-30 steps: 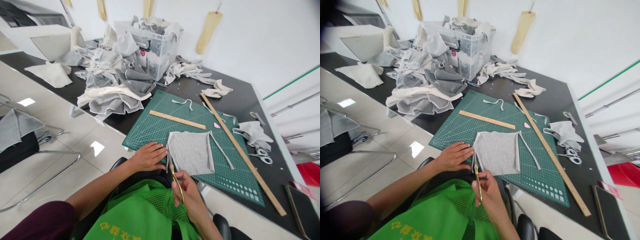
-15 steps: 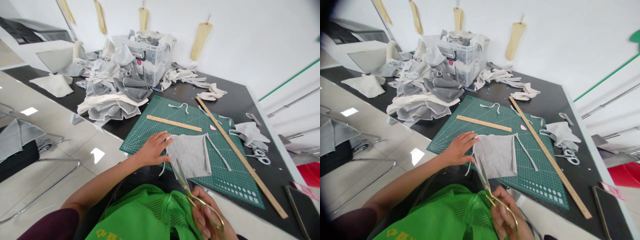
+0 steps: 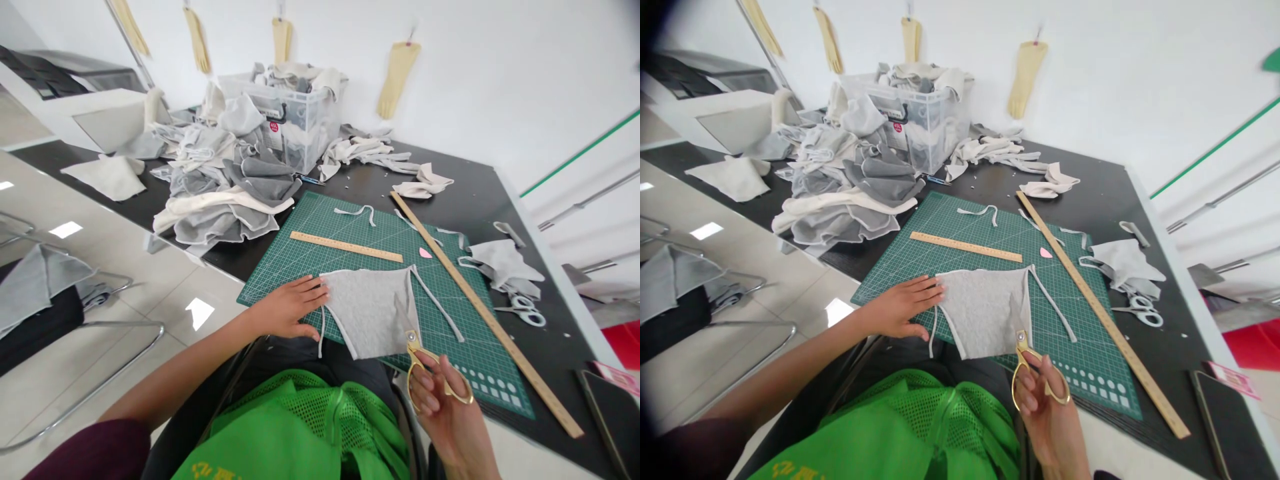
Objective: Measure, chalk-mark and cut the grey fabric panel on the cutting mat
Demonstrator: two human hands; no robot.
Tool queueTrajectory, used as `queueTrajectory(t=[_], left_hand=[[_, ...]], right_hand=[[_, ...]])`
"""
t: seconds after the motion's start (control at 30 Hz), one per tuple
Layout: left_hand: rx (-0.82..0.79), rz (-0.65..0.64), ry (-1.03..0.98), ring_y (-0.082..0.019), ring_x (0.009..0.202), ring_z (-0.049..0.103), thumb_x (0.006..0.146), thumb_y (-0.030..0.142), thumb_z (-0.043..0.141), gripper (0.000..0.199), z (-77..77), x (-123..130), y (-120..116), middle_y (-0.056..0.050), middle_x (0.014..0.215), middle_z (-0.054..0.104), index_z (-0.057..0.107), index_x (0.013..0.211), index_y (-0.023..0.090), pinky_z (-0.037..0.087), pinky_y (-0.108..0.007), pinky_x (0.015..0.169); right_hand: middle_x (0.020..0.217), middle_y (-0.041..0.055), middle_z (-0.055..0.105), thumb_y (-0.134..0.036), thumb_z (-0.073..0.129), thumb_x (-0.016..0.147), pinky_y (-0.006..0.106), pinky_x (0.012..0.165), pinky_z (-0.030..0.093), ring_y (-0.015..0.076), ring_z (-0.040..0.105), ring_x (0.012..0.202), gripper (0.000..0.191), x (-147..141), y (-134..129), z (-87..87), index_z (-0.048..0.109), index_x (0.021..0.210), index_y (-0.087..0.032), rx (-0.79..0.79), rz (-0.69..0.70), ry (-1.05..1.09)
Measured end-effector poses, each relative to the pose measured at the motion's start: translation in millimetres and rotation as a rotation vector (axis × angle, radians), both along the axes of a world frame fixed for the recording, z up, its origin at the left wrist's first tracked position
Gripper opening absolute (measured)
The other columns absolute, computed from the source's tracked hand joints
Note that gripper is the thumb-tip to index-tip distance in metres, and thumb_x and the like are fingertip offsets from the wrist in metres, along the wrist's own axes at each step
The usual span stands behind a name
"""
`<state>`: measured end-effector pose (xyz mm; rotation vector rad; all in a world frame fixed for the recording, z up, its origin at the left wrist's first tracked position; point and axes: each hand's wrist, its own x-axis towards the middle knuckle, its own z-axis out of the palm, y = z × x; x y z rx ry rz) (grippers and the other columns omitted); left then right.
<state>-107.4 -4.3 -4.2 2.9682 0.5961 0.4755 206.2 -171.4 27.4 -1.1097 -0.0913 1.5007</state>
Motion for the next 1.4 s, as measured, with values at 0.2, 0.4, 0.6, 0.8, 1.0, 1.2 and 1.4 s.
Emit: queueTrajectory(t=[0.2, 0.4, 0.6, 0.8, 1.0, 1.2, 1.4], left_hand=[[0.038, 0.063, -0.017, -0.031, 0.146, 0.042, 0.088, 0.069, 0.06, 0.081, -5.6, -7.1, -11.7, -0.015, 0.148, 0.056, 0.051, 0.146, 0.013, 0.031, -0.051, 0.124], [0.042, 0.086, -0.057, -0.031, 0.144, 0.045, 0.088, 0.068, 0.062, 0.076, -11.4, -8.9, -14.4, -0.014, 0.144, 0.059, 0.055, 0.142, 0.014, 0.033, -0.051, 0.123], [0.029, 0.108, -0.046, -0.032, 0.144, 0.045, 0.091, 0.069, 0.057, 0.075, -12.0, -9.4, -15.7, -0.013, 0.147, 0.057, 0.056, 0.141, 0.014, 0.032, -0.052, 0.124], [0.054, 0.118, -0.054, -0.032, 0.143, 0.046, 0.092, 0.07, 0.054, 0.074, -14.5, -9.1, -18.4, -0.013, 0.145, 0.058, 0.056, 0.14, 0.014, 0.032, -0.051, 0.124], [0.079, 0.161, -0.064, -0.032, 0.144, 0.044, 0.094, 0.069, 0.052, 0.074, -20.3, -8.7, -23.3, -0.012, 0.147, 0.057, 0.054, 0.143, 0.014, 0.029, -0.051, 0.125], [0.071, 0.159, -0.032, -0.032, 0.146, 0.041, 0.093, 0.07, 0.052, 0.077, -23.6, -10.0, -23.8, -0.013, 0.149, 0.055, 0.052, 0.145, 0.013, 0.026, -0.051, 0.126], [0.063, 0.158, 0.049, -0.03, 0.149, 0.036, 0.092, 0.054, 0.064, 0.071, -21.9, -12.2, -23.6, -0.011, 0.154, 0.05, 0.046, 0.149, 0.015, 0.021, -0.049, 0.128]], right_hand=[[0.067, -0.0057, 0.041, -0.052, 0.079, 0.078, 0.019, 0.042, 0.034, 0.0051, 0.036, 0.048, 0.035, -2.4, -3.9, 4.7, 0.07, 0.091, -0.021, -0.032, -0.02, -0.155], [0.064, -0.0053, 0.048, -0.052, 0.079, 0.079, 0.021, 0.044, 0.035, 0.0086, 0.043, 0.048, 0.036, -22.7, -17.0, -1.3, 0.059, 0.089, -0.024, 0.032, 0.064, -0.346], [0.06, -0.0079, 0.047, -0.058, 0.07, 0.086, 0.02, 0.042, 0.026, 0.0052, 0.034, 0.042, 0.039, -54.8, -28.7, 7.6, 0.056, 0.096, -0.023, 0.057, 0.456, -0.326], [0.058, -0.0103, 0.043, -0.061, 0.067, 0.088, 0.02, 0.045, 0.026, 0.0045, 0.034, 0.041, 0.042, -61.6, -24.8, 0.4, 0.053, 0.097, -0.022, 0.087, 0.641, -0.481], [0.059, -0.0104, 0.044, -0.062, 0.063, 0.09, 0.02, 0.043, 0.029, 0.0048, 0.035, 0.04, 0.041, -69.5, -20.3, -6.8, 0.05, 0.098, -0.023, 0.095, 0.731, -0.45], [0.059, -0.0103, 0.045, -0.062, 0.063, 0.091, 0.019, 0.044, 0.027, 0.0046, 0.036, 0.041, 0.042, -75.2, -27.4, -8.9, 0.049, 0.099, -0.023, 0.073, 0.679, -0.469], [0.053, -0.0107, 0.046, -0.059, 0.063, 0.092, 0.02, 0.046, 0.03, 0.0062, 0.039, 0.042, 0.04, -84.6, -13.3, -11.4, 0.048, 0.099, -0.023, 0.099, 0.664, -0.509]])
